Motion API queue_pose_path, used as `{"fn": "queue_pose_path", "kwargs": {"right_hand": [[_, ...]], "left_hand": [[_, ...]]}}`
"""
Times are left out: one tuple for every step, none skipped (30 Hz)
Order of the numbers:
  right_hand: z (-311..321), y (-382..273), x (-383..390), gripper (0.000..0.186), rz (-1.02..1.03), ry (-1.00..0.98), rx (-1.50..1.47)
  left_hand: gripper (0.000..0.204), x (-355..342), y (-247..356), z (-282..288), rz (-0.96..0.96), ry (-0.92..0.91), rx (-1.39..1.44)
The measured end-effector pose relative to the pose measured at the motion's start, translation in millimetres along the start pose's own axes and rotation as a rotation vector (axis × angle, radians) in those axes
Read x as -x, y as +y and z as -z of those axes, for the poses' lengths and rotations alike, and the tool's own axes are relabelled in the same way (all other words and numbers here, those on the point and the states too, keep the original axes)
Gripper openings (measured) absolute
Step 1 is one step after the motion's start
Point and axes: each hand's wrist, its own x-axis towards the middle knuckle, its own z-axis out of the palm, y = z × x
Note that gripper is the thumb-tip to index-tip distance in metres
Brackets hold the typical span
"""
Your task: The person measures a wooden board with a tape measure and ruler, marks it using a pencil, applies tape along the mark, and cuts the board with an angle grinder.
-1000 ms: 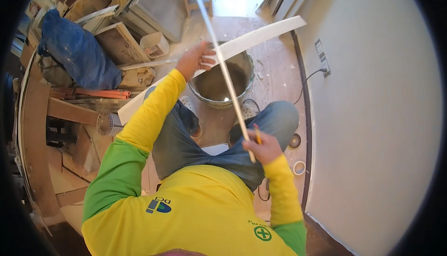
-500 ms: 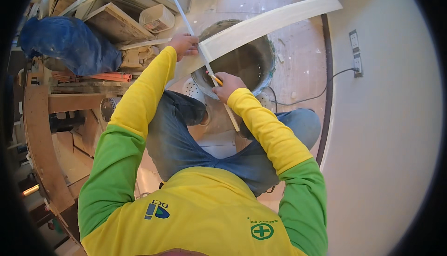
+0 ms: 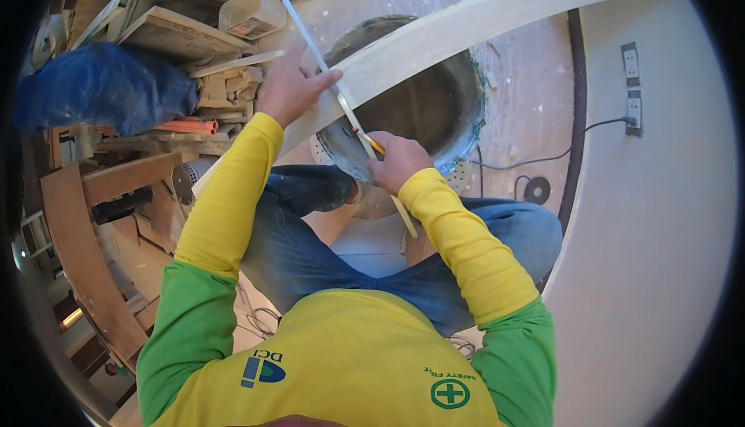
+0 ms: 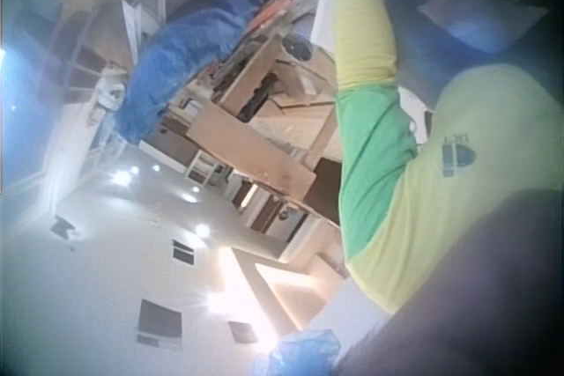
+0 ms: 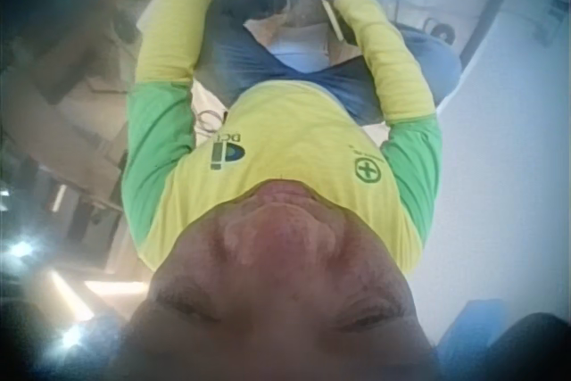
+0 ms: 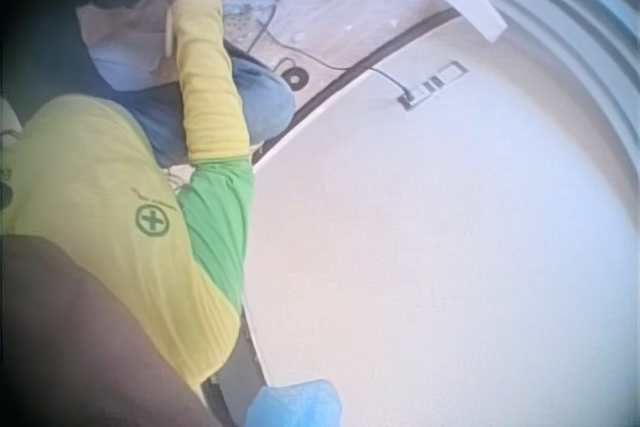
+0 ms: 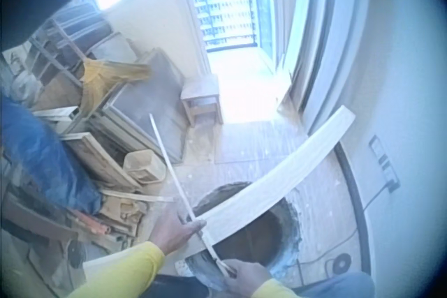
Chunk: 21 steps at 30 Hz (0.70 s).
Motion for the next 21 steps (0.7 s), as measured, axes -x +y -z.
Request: {"fn": "queue_pose_path", "kwargs": {"right_hand": [[1, 1, -1, 0.046, 0.01, -0.026, -0.013], [3, 1, -3, 0.046, 0.006, -0.031, -0.01], [8, 0, -5, 0.044, 0.028, -0.002, -0.073], [14, -3, -7, 0.043, 0.051, 0.027, -0.134], [22, -9, -7, 0.043, 0.052, 0.015, -0.124], [35, -17, -8, 0.04, -0.055, 0.025, -0.341], [46, -25, -11, 0.042, -0.163, 0.034, -0.556], [54, -30, -17, 0.042, -0.161, 0.024, -0.541], [63, -34, -24, 0.043, -0.067, 0.077, -0.589], [69, -39, -32, 0.045, 0.029, 0.124, -0.637], [76, -44, -42, 0.045, 0.027, 0.118, -0.625], [83, -49, -52, 0.043, 0.038, 0.091, -0.607], [87, -54, -62, 0.041, 0.054, 0.055, -0.589], [84, -54, -73, 0.041, 0.056, 0.048, -0.579], [78, -46, -86, 0.037, 0.136, 0.095, -0.537], [70, -44, -96, 0.034, 0.217, 0.136, -0.497], [62, -41, -104, 0.034, 0.215, 0.129, -0.49], [56, -41, -110, 0.03, 0.254, 0.097, -0.522], [52, -42, -116, 0.026, 0.293, 0.065, -0.554], [50, -41, -121, 0.025, 0.304, 0.03, -0.515], [47, -41, -126, 0.025, 0.302, 0.023, -0.511]], "left_hand": [[0.07, 1, -4, -5, -0.022, -0.022, 0.048], [0.074, 0, -7, -8, -0.029, -0.032, 0.076], [0.077, 0, -10, -11, -0.033, -0.041, 0.103], [0.076, -3, -13, -12, 0.067, -0.091, 0.169], [0.076, -5, -17, -13, 0.122, -0.111, 0.209], [0.076, -8, -20, -15, 0.174, -0.133, 0.25], [0.076, -10, -22, -17, 0.193, -0.146, 0.22], [0.076, -11, -25, -17, 0.208, -0.149, 0.21], [0.076, -11, -24, -19, 0.216, -0.158, 0.203], [0.07, -11, -22, -17, 0.26, -0.176, 0.193], [0.066, -10, -24, -15, 0.284, -0.184, 0.194], [0.063, -11, -26, -15, 0.304, -0.196, 0.195], [0.055, -15, -37, -12, 0.178, -0.271, 0.085], [0.051, -19, -47, -10, 0.119, -0.306, 0.034], [0.047, -24, -54, -11, 0.051, -0.344, -0.013], [0.041, -27, -59, -8, 0.022, -0.372, 0.012], [0.038, -28, -63, -9, 0.008, -0.384, 0.029], [0.036, -27, -63, -8, -0.004, -0.398, 0.046], [0.037, -26, -62, -7, -0.011, -0.391, 0.042], [0.038, -26, -60, -7, -0.013, -0.388, 0.044], [0.039, -24, -55, -4, -0.014, -0.383, 0.044]]}}
